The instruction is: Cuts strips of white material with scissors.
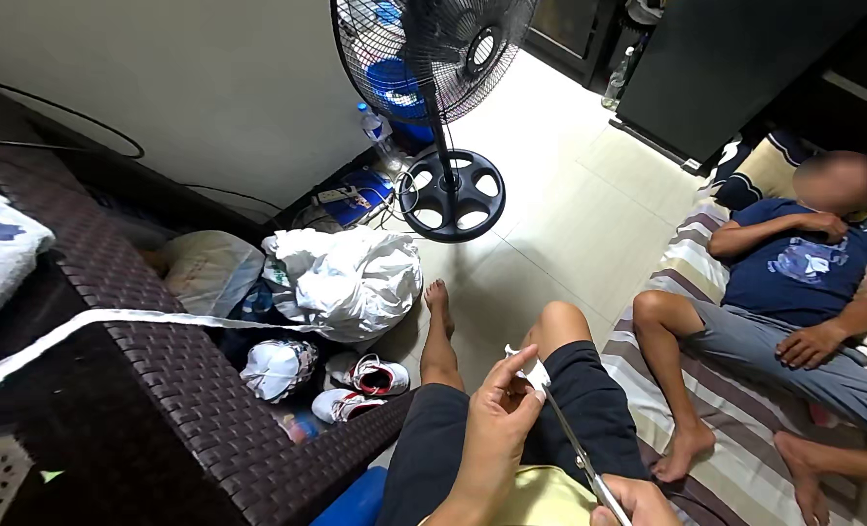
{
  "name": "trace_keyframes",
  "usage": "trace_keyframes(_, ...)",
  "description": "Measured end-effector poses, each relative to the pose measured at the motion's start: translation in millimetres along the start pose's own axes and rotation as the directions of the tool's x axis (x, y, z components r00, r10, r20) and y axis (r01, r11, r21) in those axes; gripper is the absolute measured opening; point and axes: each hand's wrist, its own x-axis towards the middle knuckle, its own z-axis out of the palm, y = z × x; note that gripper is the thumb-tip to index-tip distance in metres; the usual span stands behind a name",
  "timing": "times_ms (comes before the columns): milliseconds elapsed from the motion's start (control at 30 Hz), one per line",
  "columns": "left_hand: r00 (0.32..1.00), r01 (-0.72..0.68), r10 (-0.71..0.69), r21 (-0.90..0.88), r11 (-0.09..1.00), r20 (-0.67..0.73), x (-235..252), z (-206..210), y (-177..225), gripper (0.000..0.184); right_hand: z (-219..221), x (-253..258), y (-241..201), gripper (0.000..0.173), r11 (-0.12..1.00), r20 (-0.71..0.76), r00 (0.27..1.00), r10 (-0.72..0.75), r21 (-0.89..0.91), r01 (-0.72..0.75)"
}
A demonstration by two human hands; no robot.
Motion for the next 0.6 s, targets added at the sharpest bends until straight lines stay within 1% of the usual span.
trace_keyframes(67,1.0,-0.005,0.005,-0.009,1.0,0.011,-2,1,-1,0.053,-1,1,0,0.052,1.0,0.017,1.0,0.0,0.016,-0.001)
trace_keyframes(200,0.999,-0.005,0.005,0.004,1.0,0.045,-8,6,-4,0.057,-2,7,4,0.062,0.999,0.037,0.999,-0.009,0.037,0.007)
trace_keyframes(333,0.997,-0.021,0.02,0.011,1.0,0.073,-11,7,-6,0.059,-3,12,-1,0.06,0.999,0.076,0.996,0.035,0.032,-0.038)
trace_keyframes(467,0.997,-0.013,0.014,-0.012,1.0,0.07,-10,7,-6,0.06,-2,12,-1,0.058,0.998,0.058,0.998,0.03,0.057,-0.033)
trace_keyframes(600,0.998,0.007,-0.004,-0.056,0.998,0.07,-10,9,-5,0.069,-1,11,3,0.058,0.998,0.038,0.999,0.018,0.061,-0.021)
